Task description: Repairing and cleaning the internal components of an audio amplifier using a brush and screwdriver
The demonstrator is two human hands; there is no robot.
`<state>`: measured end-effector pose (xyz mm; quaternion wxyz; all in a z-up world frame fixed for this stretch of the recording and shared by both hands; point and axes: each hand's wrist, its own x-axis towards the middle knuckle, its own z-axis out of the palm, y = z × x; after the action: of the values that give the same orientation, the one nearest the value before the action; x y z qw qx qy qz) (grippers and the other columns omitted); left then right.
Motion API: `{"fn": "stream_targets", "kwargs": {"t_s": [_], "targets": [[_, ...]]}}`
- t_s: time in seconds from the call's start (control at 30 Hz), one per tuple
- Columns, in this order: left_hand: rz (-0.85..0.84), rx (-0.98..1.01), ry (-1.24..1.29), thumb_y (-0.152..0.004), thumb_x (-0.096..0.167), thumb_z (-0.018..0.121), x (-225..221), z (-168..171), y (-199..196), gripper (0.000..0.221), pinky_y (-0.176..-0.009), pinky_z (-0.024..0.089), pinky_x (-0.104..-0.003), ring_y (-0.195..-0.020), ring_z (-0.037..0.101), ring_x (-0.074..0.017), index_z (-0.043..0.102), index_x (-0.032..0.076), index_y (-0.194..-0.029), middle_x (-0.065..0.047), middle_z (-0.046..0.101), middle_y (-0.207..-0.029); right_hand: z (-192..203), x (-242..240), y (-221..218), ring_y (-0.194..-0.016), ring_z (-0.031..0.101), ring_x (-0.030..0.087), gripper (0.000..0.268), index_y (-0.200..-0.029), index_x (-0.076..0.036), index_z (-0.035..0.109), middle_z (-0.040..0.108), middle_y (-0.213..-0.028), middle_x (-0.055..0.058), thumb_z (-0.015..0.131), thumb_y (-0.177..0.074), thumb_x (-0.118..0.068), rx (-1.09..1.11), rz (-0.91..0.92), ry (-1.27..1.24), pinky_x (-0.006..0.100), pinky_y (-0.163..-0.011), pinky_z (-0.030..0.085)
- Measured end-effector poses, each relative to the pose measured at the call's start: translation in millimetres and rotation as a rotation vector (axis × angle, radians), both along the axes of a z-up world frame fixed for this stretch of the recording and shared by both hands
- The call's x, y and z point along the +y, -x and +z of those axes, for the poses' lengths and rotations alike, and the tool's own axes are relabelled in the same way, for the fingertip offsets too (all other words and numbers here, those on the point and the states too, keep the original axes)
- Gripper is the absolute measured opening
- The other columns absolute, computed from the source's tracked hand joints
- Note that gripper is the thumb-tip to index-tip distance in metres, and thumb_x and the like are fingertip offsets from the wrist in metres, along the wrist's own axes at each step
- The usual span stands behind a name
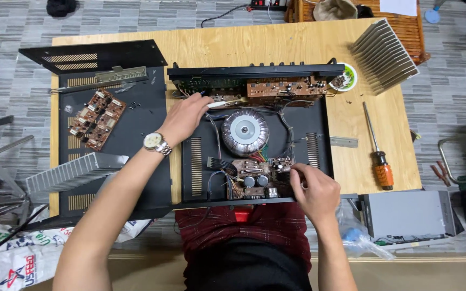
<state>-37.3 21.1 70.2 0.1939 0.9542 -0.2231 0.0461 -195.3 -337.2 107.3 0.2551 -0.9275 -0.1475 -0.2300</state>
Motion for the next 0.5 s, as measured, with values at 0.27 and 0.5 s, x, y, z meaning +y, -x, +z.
{"fn": "stream_targets", "kwargs": {"t_s": [0.27, 0.5], "targets": [[-0.084, -0.023, 0.045, -0.109, 0.029, 0.046, -40, -8, -18, 0.022, -0.071, 0.057, -0.045, -0.082, 0.068, -0.0376, 0.063, 0.018, -0.117, -0.007, 0.059, -0.092, -1, -1, 0, -0.058, 0.067, 0.022, 0.009, -0.098, -0.019, 0.074, 0.066, -0.064, 0.0, 0.066, -0.098, -0.023, -0.014, -0.003, 0.008, 0.033, -0.055, 0.054], [-0.122, -0.073, -0.089, -0.108, 0.025, 0.047, -51, -17, -23, 0.022, -0.07, 0.058, -0.042, -0.08, 0.072, -0.033, 0.067, 0.02, -0.115, -0.003, 0.063, -0.091, 2, -1, -1, -0.056, 0.066, 0.021, 0.009, -0.098, -0.019, 0.074, 0.065, -0.061, 0.0, 0.066, -0.098, -0.023, -0.001, -0.003, -0.004, 0.032, -0.054, 0.054]]}}
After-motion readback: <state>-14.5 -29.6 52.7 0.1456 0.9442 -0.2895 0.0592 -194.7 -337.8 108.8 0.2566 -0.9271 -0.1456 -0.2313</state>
